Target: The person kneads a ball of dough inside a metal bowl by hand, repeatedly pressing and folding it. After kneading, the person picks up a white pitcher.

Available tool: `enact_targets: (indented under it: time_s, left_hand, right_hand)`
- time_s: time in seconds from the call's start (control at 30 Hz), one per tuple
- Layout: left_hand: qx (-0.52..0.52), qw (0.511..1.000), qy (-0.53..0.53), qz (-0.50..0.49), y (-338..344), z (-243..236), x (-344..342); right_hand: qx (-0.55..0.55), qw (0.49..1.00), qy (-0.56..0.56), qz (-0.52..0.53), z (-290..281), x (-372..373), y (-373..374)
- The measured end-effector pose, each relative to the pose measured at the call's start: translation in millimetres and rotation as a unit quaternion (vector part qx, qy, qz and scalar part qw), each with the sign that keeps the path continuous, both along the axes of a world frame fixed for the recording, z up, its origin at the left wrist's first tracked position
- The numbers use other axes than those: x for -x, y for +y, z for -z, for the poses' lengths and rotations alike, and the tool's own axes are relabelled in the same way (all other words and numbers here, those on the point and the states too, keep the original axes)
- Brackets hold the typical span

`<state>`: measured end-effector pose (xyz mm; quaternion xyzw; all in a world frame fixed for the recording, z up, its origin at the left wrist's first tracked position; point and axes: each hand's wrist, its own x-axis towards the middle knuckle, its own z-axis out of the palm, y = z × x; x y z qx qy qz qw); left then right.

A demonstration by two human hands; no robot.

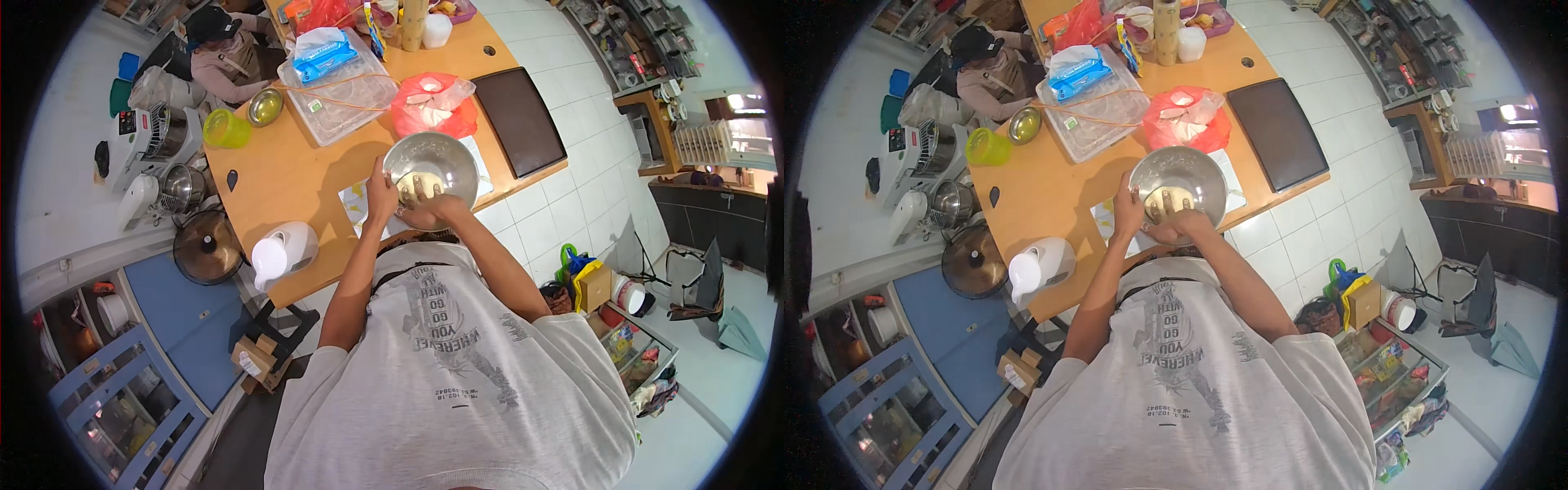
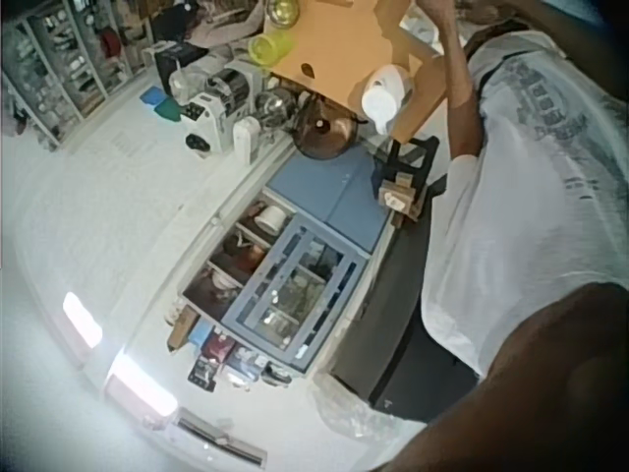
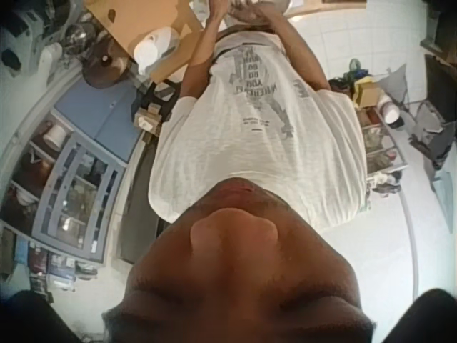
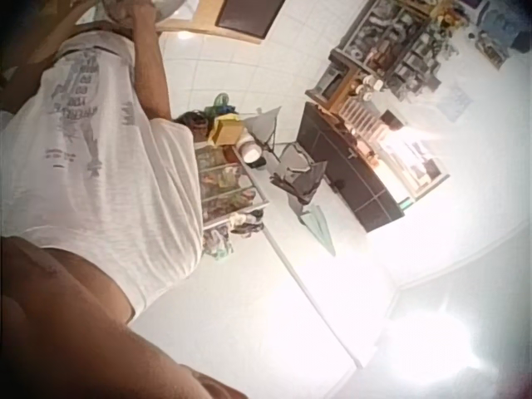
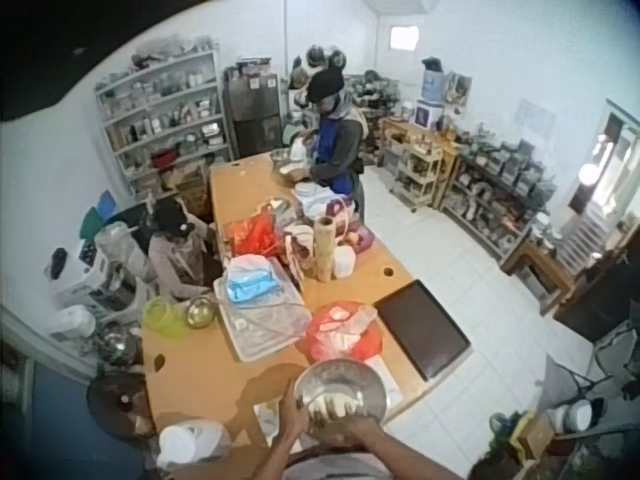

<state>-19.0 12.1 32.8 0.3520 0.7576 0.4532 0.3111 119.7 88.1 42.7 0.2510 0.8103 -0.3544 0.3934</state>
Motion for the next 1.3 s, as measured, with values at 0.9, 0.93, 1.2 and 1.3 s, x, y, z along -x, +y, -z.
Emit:
enact_targets:
  time_s: [0.9, 0.93, 1.2, 1.3]
  left_hand:
    - [-0.051, 0.994, 0.091, -0.006, -14.5, 8.8, -6.1]
    - [-0.053, 0.994, 0.091, -0.009, -14.3, 10.6, -4.4]
    - [-0.042, 0.998, 0.040, -0.005, -10.7, -9.4, -4.6]
    - [-0.036, 0.997, 0.072, -0.019, -12.0, -2.7, -3.1]
  right_hand:
    - [-0.076, 0.887, 0.347, 0.296, 7.6, -40.5, -18.6]
    - [-0.092, 0.878, 0.376, 0.280, -1.2, -40.5, -22.7]
    - [-0.262, 0.782, 0.493, 0.278, -90.1, -57.9, -23.5]
    - [-0.332, 0.758, 0.522, 0.205, -103.4, -59.1, -16.3]
